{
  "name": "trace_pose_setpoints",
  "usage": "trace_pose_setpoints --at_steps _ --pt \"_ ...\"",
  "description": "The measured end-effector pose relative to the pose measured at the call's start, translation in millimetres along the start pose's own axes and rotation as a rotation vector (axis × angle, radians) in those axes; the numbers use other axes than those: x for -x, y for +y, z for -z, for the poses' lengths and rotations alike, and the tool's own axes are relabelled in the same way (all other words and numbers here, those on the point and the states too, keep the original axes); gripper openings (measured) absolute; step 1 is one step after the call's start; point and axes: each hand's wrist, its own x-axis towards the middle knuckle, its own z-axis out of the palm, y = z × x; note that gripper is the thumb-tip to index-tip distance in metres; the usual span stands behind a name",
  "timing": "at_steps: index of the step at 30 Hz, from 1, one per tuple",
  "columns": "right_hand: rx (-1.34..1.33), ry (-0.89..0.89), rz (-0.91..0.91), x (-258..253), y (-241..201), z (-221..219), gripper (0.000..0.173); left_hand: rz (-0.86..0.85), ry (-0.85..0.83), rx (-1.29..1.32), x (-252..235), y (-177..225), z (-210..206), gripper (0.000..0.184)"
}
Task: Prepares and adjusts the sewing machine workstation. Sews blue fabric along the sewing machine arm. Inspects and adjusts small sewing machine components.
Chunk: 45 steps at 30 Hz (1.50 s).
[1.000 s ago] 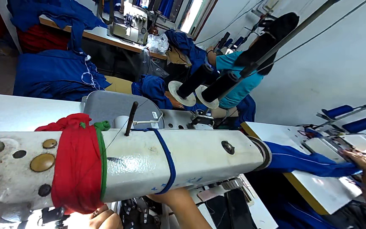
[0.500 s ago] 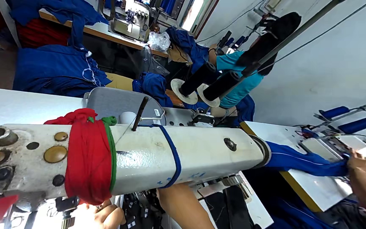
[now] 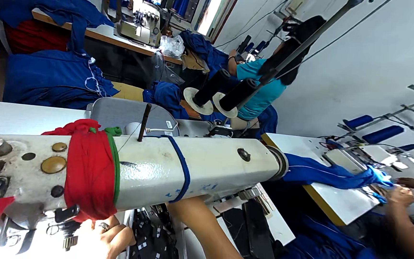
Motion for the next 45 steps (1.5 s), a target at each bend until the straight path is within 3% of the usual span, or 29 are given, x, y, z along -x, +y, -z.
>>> trace_pose_setpoints --at_steps 9,14,15,18,20,30,35,39,43,45 --pt "0.039 -0.081 0.045 -1 -3 12 0.035 0.013 -0.008 -0.004 0 0 1 0.066" --pt "0.067 0.403 0.353 18 17 -16 0.022 0.024 -0.022 -0.012 1 0 0 0.070" --pt "0.078 0.368 0.350 23 19 -15 0.023 0.016 -0.016 -0.007 1 -1 0 0.069" --pt "0.056 -0.059 0.217 29 17 3 0.031 0.001 -0.013 -0.007 0 -1 2 0.065" --pt "0.092 -0.215 0.174 23 17 0 0.035 0.000 -0.026 -0.003 -1 0 4 0.066" --pt "0.024 0.059 0.274 16 28 -20 0.023 0.018 -0.060 0.013 -2 0 8 0.068" --pt "-0.121 -0.012 0.272 28 33 -6 0.032 0.010 -0.063 0.045 -1 -1 8 0.071" --pt "-0.196 0.056 0.442 41 43 -15 0.026 -0.049 -0.076 0.011 -3 -2 13 0.063" --pt "-0.118 0.000 0.505 51 36 -31 0.043 -0.147 -0.064 0.050 -1 -6 2 0.062" --pt "-0.085 0.052 0.482 57 32 -41 0.043 -0.162 -0.082 0.060 1 -8 -3 0.057"
